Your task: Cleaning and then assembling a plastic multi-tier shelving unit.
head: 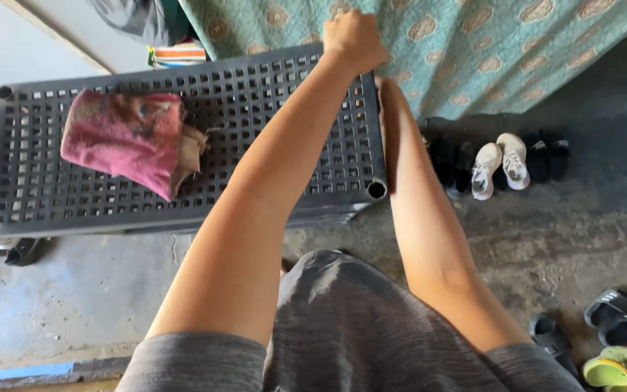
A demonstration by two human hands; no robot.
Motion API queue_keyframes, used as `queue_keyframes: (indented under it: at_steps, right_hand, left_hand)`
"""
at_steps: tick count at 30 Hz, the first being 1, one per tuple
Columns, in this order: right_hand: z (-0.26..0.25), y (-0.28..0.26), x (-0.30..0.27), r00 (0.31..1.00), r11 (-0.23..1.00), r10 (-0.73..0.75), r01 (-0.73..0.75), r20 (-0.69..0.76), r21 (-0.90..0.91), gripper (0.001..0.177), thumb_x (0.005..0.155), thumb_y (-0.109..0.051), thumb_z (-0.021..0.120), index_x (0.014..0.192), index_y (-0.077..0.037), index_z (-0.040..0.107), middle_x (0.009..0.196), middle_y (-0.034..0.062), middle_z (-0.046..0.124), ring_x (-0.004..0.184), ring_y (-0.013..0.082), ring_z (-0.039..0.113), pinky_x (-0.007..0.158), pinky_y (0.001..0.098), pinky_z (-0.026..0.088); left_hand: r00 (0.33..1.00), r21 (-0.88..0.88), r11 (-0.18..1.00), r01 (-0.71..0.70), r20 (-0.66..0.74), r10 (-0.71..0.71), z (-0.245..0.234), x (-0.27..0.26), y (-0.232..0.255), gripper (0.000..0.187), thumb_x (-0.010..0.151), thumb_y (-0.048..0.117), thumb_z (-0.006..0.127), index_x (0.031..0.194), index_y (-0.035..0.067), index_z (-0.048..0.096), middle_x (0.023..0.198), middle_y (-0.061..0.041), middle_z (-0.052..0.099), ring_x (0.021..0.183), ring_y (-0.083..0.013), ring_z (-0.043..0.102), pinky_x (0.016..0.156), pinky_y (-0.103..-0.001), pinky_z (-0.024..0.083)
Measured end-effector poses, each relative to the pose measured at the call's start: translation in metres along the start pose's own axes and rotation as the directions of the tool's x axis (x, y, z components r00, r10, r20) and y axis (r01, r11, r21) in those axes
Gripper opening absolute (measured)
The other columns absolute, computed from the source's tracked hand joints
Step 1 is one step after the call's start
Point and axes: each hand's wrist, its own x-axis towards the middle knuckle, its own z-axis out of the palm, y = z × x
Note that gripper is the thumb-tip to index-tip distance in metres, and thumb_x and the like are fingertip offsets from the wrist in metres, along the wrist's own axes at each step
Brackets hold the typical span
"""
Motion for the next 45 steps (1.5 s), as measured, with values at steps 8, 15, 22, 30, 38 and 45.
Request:
queue_keyframes:
  at_steps: [8,15,22,30,38,45]
  right_hand:
    - [-0.059,0.026,-0.044,0.990,0.988,-0.120,0.112,-0.069,-0.111,0.035,0.099,-0.034,0.060,0.115,-0.005,0.069,0.103,0.0114,0.075,0.084,0.0198,0.071,0.073,0.0350,0.060]
    - [-0.084,0.046,-0.059,0.976,0.957,-0.203,0.179,-0.085,-0.230,0.036,0.099,-0.035,0.061,0.117,-0.005,0.068,0.106,0.0108,0.074,0.087,0.0182,0.070,0.074,0.0340,0.059]
    - [-0.089,0.037,-0.065,0.951,0.907,-0.293,0.245,-0.096,-0.341,0.038,0.099,-0.036,0.062,0.120,-0.005,0.068,0.109,0.0102,0.073,0.091,0.0167,0.069,0.076,0.0330,0.058]
    - [-0.090,0.029,-0.084,0.914,0.810,-0.406,0.348,-0.023,-0.472,0.040,0.099,-0.037,0.063,0.122,-0.006,0.067,0.112,0.0095,0.072,0.095,0.0149,0.068,0.078,0.0318,0.056]
    - [-0.055,0.013,-0.094,0.872,0.712,-0.434,0.486,0.228,-0.506,0.036,0.101,-0.036,0.061,0.121,-0.007,0.068,0.113,0.0067,0.071,0.099,0.0118,0.067,0.081,0.0291,0.055]
    - [-0.006,-0.017,-0.136,0.927,0.883,-0.238,0.331,0.291,-0.334,0.032,0.101,-0.020,0.070,0.126,-0.001,0.065,0.114,0.0053,0.071,0.098,0.0150,0.067,0.084,0.0282,0.052]
  left_hand:
    - [0.781,0.197,0.756,-0.625,0.123,0.613,-0.041,-0.130,0.056,0.042,0.068,0.030,0.080,0.101,0.005,0.073,0.100,-0.017,0.067,0.102,-0.0368,0.063,0.090,-0.051,0.049]
    - [0.423,0.124,0.412,-0.903,0.433,0.796,-0.026,-0.201,0.041,0.025,0.059,0.018,0.082,0.084,0.014,0.079,0.092,-0.006,0.076,0.098,-0.0301,0.069,0.093,-0.049,0.052]
    - [0.423,-0.037,0.450,-0.892,0.278,0.862,-0.034,-0.195,0.051,0.032,0.055,0.015,0.084,0.086,0.011,0.078,0.094,-0.007,0.071,0.096,-0.0330,0.069,0.073,-0.047,0.057]
    - [0.438,0.184,0.397,-0.899,0.370,0.819,-0.054,-0.201,0.053,0.036,0.065,0.030,0.082,0.097,0.015,0.075,0.099,-0.010,0.072,0.104,-0.0332,0.066,0.089,-0.050,0.050]
    - [0.627,0.039,0.633,-0.773,-0.104,0.772,-0.057,-0.228,0.018,0.055,0.065,0.026,0.086,0.116,0.011,0.071,0.125,-0.011,0.061,0.125,-0.0307,0.054,0.106,-0.052,0.040]
    - [0.797,-0.019,0.963,-0.268,-0.566,0.211,-0.116,-0.253,-0.134,0.068,0.071,0.042,0.095,0.123,0.010,0.065,0.129,-0.013,0.062,0.120,-0.0364,0.060,0.100,-0.047,0.052]
